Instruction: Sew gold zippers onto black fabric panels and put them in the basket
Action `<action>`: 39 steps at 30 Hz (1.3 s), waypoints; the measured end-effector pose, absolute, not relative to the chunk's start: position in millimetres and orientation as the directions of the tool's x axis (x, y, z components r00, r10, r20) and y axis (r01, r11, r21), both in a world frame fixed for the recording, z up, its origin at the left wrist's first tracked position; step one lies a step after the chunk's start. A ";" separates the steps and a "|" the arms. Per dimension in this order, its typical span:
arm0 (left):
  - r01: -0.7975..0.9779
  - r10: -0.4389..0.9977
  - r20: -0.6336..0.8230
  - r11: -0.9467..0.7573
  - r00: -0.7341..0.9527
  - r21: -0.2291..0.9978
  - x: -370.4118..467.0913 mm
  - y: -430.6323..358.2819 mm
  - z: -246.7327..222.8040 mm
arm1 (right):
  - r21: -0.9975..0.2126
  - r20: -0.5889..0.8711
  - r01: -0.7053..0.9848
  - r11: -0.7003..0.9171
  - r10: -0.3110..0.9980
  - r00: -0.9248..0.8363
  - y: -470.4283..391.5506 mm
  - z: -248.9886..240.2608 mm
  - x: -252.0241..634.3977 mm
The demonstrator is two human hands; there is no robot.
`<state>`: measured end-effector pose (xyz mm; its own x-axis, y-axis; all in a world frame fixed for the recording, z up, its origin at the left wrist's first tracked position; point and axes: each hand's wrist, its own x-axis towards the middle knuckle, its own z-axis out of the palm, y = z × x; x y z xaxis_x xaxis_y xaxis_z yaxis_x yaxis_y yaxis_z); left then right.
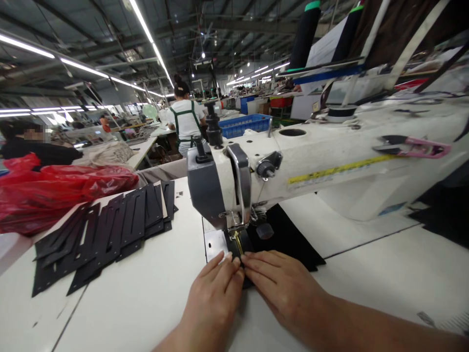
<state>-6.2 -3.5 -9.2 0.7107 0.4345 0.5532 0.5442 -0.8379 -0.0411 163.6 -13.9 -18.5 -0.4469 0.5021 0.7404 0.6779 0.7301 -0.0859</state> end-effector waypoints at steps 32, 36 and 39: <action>0.546 0.405 0.546 -0.830 0.733 -0.117 -16.9 23.9 -13.5 | 0.103 0.711 0.766 0.635 0.491 -0.503 7.8 -30.0 166.0; 0.549 0.420 0.525 -0.828 0.740 -0.112 -16.4 31.5 -11.5 | 0.099 0.697 0.772 0.628 0.510 -0.505 15.2 -27.0 165.0; 0.564 0.451 0.521 -0.822 0.725 -0.073 -17.0 35.9 -11.3 | 0.039 0.664 0.761 0.647 0.553 -0.504 21.4 -25.8 164.5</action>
